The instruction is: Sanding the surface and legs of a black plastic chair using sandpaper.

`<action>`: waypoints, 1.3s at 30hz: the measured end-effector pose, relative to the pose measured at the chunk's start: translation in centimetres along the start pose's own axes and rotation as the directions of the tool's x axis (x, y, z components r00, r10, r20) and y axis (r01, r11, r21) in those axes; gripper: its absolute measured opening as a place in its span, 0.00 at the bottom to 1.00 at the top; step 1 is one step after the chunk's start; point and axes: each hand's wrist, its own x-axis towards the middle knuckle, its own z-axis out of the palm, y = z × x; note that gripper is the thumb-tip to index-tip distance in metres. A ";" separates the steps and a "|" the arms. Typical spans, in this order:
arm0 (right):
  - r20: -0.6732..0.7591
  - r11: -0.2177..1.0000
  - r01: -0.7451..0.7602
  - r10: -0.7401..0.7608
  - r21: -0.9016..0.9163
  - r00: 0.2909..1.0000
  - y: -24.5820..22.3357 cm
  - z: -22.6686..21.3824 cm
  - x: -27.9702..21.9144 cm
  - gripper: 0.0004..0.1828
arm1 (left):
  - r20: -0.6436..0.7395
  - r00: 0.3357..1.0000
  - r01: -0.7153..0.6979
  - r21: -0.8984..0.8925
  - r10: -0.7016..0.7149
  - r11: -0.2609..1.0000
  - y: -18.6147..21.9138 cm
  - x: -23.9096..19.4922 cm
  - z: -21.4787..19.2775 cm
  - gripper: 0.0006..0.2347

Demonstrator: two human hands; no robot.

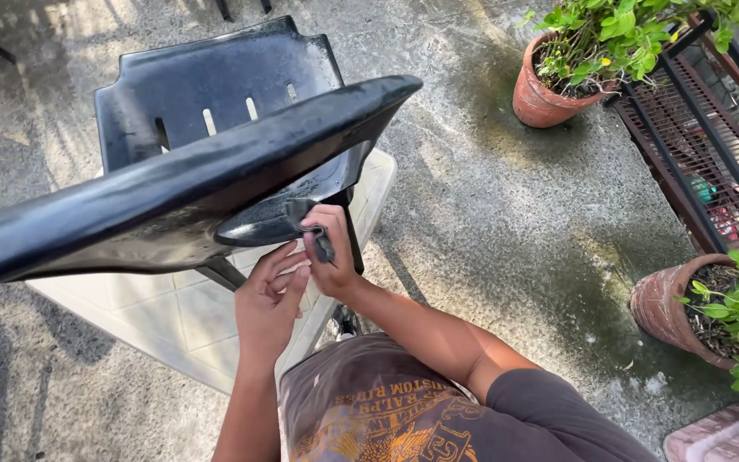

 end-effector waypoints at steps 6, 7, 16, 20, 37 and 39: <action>-0.034 0.970 -0.081 0.075 -0.230 0.997 11.3 -0.5 -10.6 0.12 | -0.084 0.958 -0.279 -0.061 0.273 0.958 -3.2 -1.5 -2.6 0.14; -0.031 0.971 -0.081 0.076 -0.227 0.997 12.6 -1.0 -12.2 0.12 | -0.088 0.958 -0.278 -0.059 0.272 0.959 -2.4 -1.4 -2.2 0.14; -0.108 0.592 -0.796 0.806 0.125 0.582 15.5 -0.8 -12.7 0.13 | -0.281 0.776 -0.468 0.344 0.565 0.814 -0.8 1.1 0.5 0.18; -0.041 0.858 -0.478 0.493 0.187 0.869 1.6 -0.8 -1.8 0.10 | -0.278 0.791 -0.481 0.268 0.545 0.835 -1.9 1.2 0.0 0.21; -0.098 0.947 -0.320 0.321 0.029 0.942 8.2 0.4 -5.9 0.15 | -0.159 0.850 -0.447 0.285 0.502 0.848 -7.5 6.8 -7.7 0.15; -0.035 0.984 -0.173 0.171 -0.046 0.985 8.5 -0.5 -5.3 0.15 | -0.270 0.834 -0.481 0.073 0.481 0.874 -7.9 7.8 -6.1 0.17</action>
